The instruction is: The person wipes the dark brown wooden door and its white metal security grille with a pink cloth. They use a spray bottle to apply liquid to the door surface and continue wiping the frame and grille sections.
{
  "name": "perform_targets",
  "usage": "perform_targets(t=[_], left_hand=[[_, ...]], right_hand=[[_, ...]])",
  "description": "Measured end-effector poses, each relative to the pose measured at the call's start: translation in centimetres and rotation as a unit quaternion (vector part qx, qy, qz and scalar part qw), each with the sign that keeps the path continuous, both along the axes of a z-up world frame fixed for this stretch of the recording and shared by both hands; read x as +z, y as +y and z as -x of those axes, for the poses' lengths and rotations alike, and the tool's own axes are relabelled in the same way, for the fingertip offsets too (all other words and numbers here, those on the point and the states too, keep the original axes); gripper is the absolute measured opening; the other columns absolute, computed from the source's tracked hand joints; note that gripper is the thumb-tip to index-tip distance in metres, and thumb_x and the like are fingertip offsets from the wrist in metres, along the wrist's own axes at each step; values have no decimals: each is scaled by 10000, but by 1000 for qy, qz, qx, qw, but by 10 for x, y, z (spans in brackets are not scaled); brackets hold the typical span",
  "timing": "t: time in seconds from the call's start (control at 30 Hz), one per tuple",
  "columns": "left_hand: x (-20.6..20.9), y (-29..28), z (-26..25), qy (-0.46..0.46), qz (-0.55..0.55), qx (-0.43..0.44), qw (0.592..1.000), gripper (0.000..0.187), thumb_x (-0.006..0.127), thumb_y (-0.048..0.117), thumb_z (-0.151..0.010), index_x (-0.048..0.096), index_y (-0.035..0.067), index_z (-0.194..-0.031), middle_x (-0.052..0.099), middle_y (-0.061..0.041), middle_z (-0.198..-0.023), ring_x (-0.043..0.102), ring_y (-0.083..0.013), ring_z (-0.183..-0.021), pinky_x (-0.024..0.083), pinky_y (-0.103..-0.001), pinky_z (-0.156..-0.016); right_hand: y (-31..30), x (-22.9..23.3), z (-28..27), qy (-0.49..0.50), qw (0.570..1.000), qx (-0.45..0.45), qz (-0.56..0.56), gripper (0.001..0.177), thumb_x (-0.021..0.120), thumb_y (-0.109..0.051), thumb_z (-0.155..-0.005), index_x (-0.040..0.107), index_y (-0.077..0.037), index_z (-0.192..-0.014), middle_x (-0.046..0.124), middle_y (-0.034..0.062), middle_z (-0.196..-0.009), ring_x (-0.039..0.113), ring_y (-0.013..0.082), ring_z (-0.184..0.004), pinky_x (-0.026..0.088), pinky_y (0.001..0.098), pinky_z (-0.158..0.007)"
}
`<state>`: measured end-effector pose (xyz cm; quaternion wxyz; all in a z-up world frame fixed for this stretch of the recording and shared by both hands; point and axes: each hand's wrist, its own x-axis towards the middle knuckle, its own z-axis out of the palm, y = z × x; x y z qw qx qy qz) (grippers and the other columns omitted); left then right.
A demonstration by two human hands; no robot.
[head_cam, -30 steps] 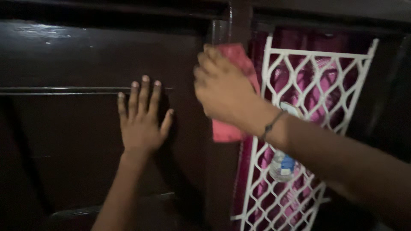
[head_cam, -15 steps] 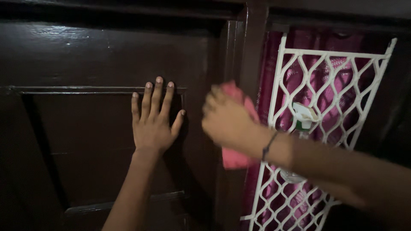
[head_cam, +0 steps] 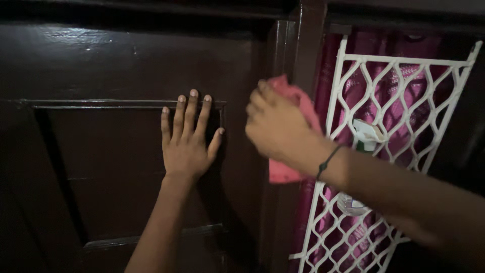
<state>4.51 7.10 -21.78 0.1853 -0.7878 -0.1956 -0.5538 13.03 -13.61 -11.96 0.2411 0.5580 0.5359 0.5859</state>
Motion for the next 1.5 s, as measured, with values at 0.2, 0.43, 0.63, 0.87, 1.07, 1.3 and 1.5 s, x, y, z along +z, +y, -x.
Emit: perform_targets(t=[0.2, 0.43, 0.63, 0.87, 1.07, 1.3, 1.5], left_hand=[[0, -3, 3, -1, -3, 7, 1000, 724, 401, 601, -1043, 269, 254, -1665, 192, -46, -1726, 130, -228, -1596, 52, -522, -1301], [-1, -2, -2, -12, -15, 5, 1000, 718, 413, 586, -1020, 279, 256, -1643, 218, -62, -1706, 144, -234, -1576, 78, -538, -1281], [-2, -2, 3, -11, -17, 20, 1000, 710, 422, 586, -1046, 288, 253, -1658, 244, -57, -1707, 168, -240, -1586, 91, -533, -1300], [0, -2, 3, -26, -33, 3, 999, 719, 445, 579, -999, 335, 225, -1614, 315, -111, -1650, 223, -282, -1540, 130, -554, -1262], [-3, -7, 8, -37, -47, 3, 998, 677, 477, 541, -1045, 363, 220, -1631, 342, -104, -1662, 249, -290, -1563, 154, -547, -1290], [-3, -10, 5, -41, -40, 2, 998, 693, 481, 522, -1016, 353, 202, -1617, 319, -120, -1661, 243, -308, -1551, 159, -551, -1273], [-8, -13, 0, -45, -21, 9, 999, 699, 478, 517, -1022, 337, 194, -1626, 289, -123, -1678, 218, -313, -1566, 147, -558, -1277]], right_hand=[[-4, -45, 7, 58, 995, -12, 76, 289, 678, -295, -777, 808, -59, -882, 725, 181, -1094, 574, 388, -1211, 324, 517, -1135], [-2, 21, 1, 78, 997, -17, 12, 222, 727, -245, -653, 807, -111, -812, 726, 81, -1035, 595, 282, -1131, 308, 499, -1158], [-1, 36, 2, 26, 999, -47, -2, 168, 699, -228, -762, 803, -111, -822, 737, 61, -1003, 609, 264, -1136, 334, 480, -1178], [0, -73, 4, 106, 990, -27, 91, 298, 671, -278, -724, 815, -103, -918, 719, 158, -1164, 564, 402, -1244, 357, 549, -1077], [-11, -115, -2, 59, 988, 17, 142, 279, 657, -258, -816, 798, -27, -885, 733, 183, -1064, 610, 382, -1145, 387, 504, -1084], [-14, -43, -7, 65, 995, 66, 29, 237, 687, -213, -759, 789, -64, -912, 731, 115, -1083, 601, 312, -1183, 352, 498, -1139], [-31, 10, -15, 58, 972, 203, -103, 364, 718, -207, -702, 789, -45, -1020, 728, 77, -1186, 578, 271, -1244, 347, 486, -1140]])
